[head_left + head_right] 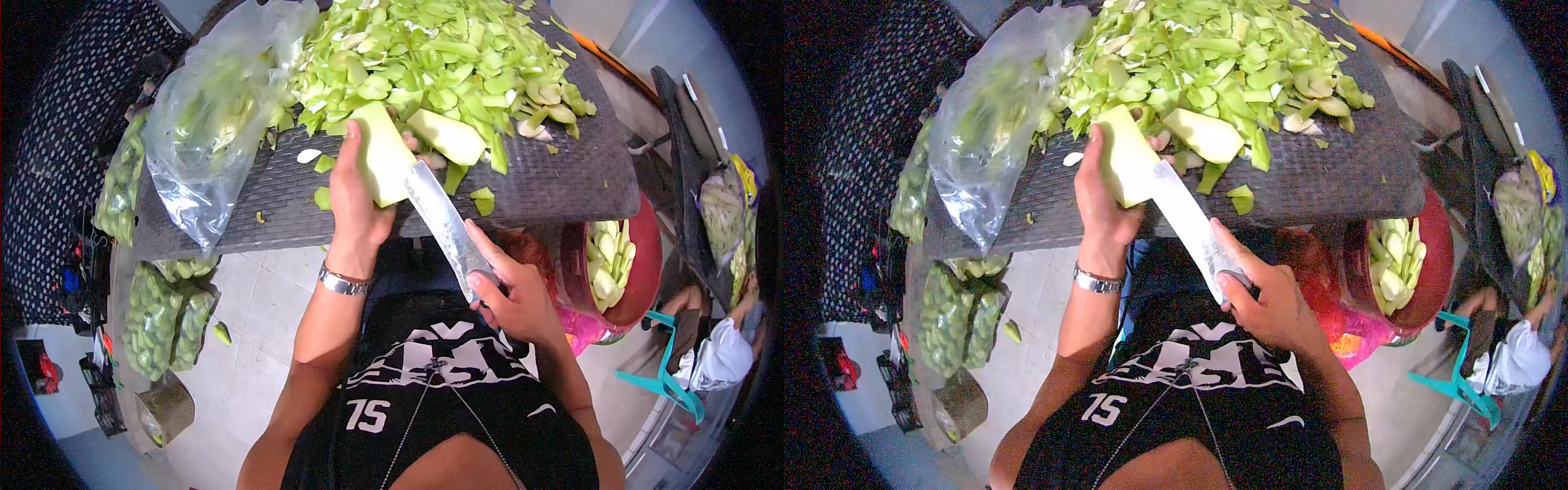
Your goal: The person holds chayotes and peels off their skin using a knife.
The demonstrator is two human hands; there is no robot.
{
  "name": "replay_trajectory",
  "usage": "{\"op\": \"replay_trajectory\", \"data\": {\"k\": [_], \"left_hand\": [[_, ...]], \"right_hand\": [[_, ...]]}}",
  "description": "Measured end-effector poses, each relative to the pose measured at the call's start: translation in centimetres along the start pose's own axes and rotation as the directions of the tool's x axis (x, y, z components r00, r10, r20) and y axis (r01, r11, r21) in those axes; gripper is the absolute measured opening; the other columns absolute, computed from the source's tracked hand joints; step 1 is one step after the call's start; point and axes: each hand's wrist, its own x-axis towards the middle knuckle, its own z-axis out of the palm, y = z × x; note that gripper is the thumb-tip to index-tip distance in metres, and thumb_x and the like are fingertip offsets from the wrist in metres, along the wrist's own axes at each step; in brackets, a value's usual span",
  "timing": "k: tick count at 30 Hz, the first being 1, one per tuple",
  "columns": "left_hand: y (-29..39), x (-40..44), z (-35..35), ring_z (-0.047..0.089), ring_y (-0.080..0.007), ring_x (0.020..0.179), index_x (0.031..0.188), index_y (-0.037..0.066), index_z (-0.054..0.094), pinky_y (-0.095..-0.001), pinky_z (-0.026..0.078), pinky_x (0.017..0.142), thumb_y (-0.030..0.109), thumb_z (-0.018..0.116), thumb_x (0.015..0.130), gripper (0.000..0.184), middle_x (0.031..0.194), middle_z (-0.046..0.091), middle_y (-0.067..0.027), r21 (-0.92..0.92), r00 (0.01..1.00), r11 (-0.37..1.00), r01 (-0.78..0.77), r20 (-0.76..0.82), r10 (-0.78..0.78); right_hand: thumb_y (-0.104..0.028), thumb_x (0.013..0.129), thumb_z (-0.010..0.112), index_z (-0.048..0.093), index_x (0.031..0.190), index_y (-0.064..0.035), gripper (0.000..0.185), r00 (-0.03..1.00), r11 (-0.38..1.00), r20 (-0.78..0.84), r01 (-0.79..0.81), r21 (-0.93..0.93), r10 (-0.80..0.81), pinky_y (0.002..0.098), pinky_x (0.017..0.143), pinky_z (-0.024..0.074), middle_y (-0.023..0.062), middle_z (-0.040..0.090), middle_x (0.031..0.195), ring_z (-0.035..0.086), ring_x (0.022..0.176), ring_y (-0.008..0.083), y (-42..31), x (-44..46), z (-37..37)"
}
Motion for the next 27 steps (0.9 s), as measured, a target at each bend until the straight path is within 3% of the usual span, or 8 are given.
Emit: {"op": "replay_trajectory", "data": {"k": [4,7,15,19,22,24,27], "left_hand": [[-0.5,-0.6,0.3,0.072,-0.0307,0.083,0.138,0.003,0.054,-0.0459,0.061,0.078,0.054,0.045,0.106,0.061,0.101,0.070,-0.0171,0.059,0.999,0.998,-0.017,-0.032,0.019],[-1.1,-1.1,0.3,0.072,-0.0287,0.082,0.135,0.003,0.054,-0.0436,0.061,0.079,0.052,0.044,0.107,0.057,0.100,0.071,-0.0161,0.083,0.998,0.996,-0.012,-0.068,0.017],[-2.2,-1.9,0.9,0.073,-0.0243,0.082,0.126,0.001,0.058,-0.0386,0.060,0.076,0.045,0.040,0.111,0.050,0.094,0.072,-0.0147,0.146,0.991,0.987,-0.071,-0.102,0.087],[-2.0,-1.2,-0.1,0.073,-0.0261,0.080,0.126,0.004,0.059,-0.0406,0.061,0.074,0.052,0.042,0.108,0.053,0.094,0.072,-0.0145,0.149,0.995,0.988,0.046,-0.095,-0.032],[-1.4,-0.6,-0.4,0.074,-0.0256,0.078,0.123,0.003,0.060,-0.0391,0.061,0.073,0.049,0.042,0.109,0.051,0.092,0.073,-0.0151,0.180,0.988,0.971,0.155,-0.052,-0.148],[-0.6,-0.3,-0.7,0.074,-0.0255,0.077,0.123,0.003,0.060,-0.0379,0.061,0.072,0.048,0.042,0.109,0.050,0.090,0.073,-0.0161,0.246,0.964,0.935,0.256,0.003,-0.265],[0.0,-1.0,0.2,0.074,-0.0253,0.078,0.123,-0.003,0.061,-0.0377,0.061,0.070,0.044,0.041,0.110,0.052,0.095,0.072,-0.0152,0.282,0.948,0.909,0.308,-0.007,-0.319]], "right_hand": [[-0.011,0.099,0.056,0.039,0.160,-0.0175,0.063,1.000,0.999,0.010,-0.011,0.032,0.011,0.0302,0.067,0.0549,0.0092,0.068,0.076,0.063,0.063,0.0101,0.6,0.3,0.3],[-0.007,0.102,0.054,0.036,0.162,-0.0190,0.063,1.000,0.990,-0.003,0.027,0.137,-0.026,0.0221,0.052,0.0461,0.0004,0.064,0.079,0.051,0.058,0.0041,0.8,0.4,0.9],[-0.007,0.102,0.054,0.035,0.162,-0.0166,0.064,0.989,0.987,-0.074,0.137,0.081,-0.131,0.0237,0.052,0.0476,0.0033,0.065,0.077,0.053,0.057,0.0052,1.0,0.6,1.7],[-0.006,0.100,0.054,0.036,0.161,-0.0141,0.064,0.989,0.988,-0.040,0.146,0.040,-0.144,0.0251,0.056,0.0509,0.0061,0.070,0.085,0.058,0.060,0.0070,1.5,0.5,1.2],[-0.007,0.099,0.056,0.039,0.159,-0.0154,0.063,0.986,0.987,-0.063,0.150,-0.050,-0.153,0.0326,0.067,0.0571,0.0157,0.074,0.087,0.068,0.061,0.0156,1.2,0.1,0.7],[-0.009,0.098,0.056,0.040,0.159,-0.0170,0.063,0.985,0.983,-0.039,0.166,-0.080,-0.170,0.0323,0.067,0.0570,0.0140,0.073,0.086,0.067,0.061,0.0152,1.8,0.0,0.0],[-0.011,0.098,0.057,0.042,0.158,-0.0189,0.063,0.988,0.984,0.042,0.153,-0.096,-0.149,0.0319,0.067,0.0567,0.0112,0.072,0.083,0.065,0.060,0.0135,2.6,0.0,-1.9]]}}
